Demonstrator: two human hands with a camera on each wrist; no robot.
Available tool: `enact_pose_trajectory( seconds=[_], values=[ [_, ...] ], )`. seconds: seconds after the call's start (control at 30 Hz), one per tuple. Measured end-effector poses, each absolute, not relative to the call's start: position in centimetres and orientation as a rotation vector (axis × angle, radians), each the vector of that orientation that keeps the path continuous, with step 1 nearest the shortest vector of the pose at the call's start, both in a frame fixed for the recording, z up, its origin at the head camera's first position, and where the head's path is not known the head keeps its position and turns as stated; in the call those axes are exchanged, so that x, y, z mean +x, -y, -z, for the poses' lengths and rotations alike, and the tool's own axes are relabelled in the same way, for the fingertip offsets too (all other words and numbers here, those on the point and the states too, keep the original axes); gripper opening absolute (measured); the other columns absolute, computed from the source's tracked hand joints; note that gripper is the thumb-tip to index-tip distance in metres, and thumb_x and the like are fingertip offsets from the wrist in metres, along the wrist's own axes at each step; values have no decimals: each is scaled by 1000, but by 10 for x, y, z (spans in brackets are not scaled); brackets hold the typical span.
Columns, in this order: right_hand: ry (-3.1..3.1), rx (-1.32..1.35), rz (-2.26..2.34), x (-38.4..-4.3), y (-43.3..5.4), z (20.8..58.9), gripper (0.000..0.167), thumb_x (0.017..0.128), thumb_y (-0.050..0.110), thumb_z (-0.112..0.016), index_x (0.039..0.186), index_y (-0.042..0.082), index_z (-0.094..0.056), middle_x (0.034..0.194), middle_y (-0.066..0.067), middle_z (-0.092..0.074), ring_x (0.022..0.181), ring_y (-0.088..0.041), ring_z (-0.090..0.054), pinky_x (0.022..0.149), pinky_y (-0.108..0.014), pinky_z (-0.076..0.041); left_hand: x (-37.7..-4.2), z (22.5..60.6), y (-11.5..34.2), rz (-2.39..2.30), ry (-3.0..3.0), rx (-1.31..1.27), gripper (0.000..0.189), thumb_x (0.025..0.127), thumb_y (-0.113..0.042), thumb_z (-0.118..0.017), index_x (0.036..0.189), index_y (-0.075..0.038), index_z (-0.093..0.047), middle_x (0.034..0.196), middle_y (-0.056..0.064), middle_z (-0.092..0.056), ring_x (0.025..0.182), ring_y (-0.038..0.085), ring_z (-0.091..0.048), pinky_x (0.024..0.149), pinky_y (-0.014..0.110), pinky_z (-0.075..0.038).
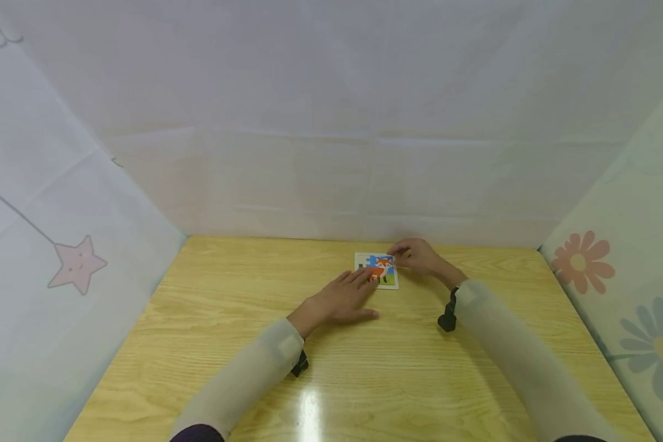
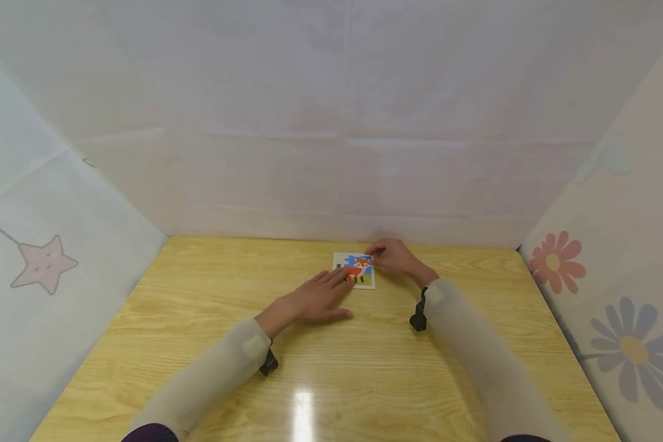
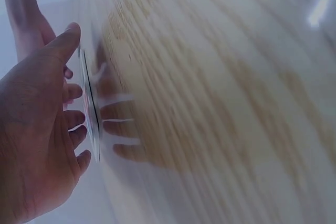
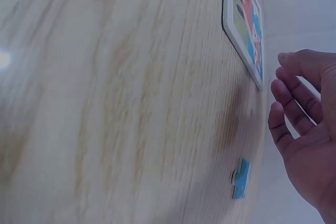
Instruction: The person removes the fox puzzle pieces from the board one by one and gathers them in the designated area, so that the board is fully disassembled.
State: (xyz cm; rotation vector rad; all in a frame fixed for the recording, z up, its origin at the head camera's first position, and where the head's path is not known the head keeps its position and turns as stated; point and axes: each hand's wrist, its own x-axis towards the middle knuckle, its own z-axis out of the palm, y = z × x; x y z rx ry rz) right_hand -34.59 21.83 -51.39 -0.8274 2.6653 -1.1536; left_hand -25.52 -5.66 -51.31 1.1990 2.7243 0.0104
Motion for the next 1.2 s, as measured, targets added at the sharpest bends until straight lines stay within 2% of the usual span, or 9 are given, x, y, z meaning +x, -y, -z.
enact_pose_trajectory(
  seconds=[0.2,0.5,0.83,1.2],
  values=[
    [-2641,-836,1103,-348,-204,509,30,96,-4,-73,125,-5,-73,123,-22,-73,113,-37,-67,96,-54,-56,-257,517,51,-30,-2714,1191,85,107,-70,-38,171,-16,-22,178,13,-14,165,30,-11,132,51,-17],
    [-2672,-871,1056,-358,-193,507,28,94,0,-79,122,-4,-76,119,-18,-76,112,-36,-68,98,-55,-56,-259,519,45,6,-2713,1188,87,106,-73,-35,172,-18,-19,179,11,-9,165,28,-8,132,50,-16],
    [-2643,-966,1017,-363,-184,510,27,93,-5,-77,119,-8,-75,116,-22,-75,106,-40,-70,95,-53,-58,-257,517,43,-6,-2712,1173,88,106,-71,-37,171,-15,-19,178,12,-8,165,29,-9,132,50,-18],
    [-2659,-943,965,-365,-180,520,25,95,0,-76,121,-2,-77,118,-17,-74,111,-36,-68,99,-52,-56,-258,519,44,-27,-2704,1196,89,106,-72,-37,171,-14,-20,178,13,-9,165,29,-10,131,50,-19]
  ],
)
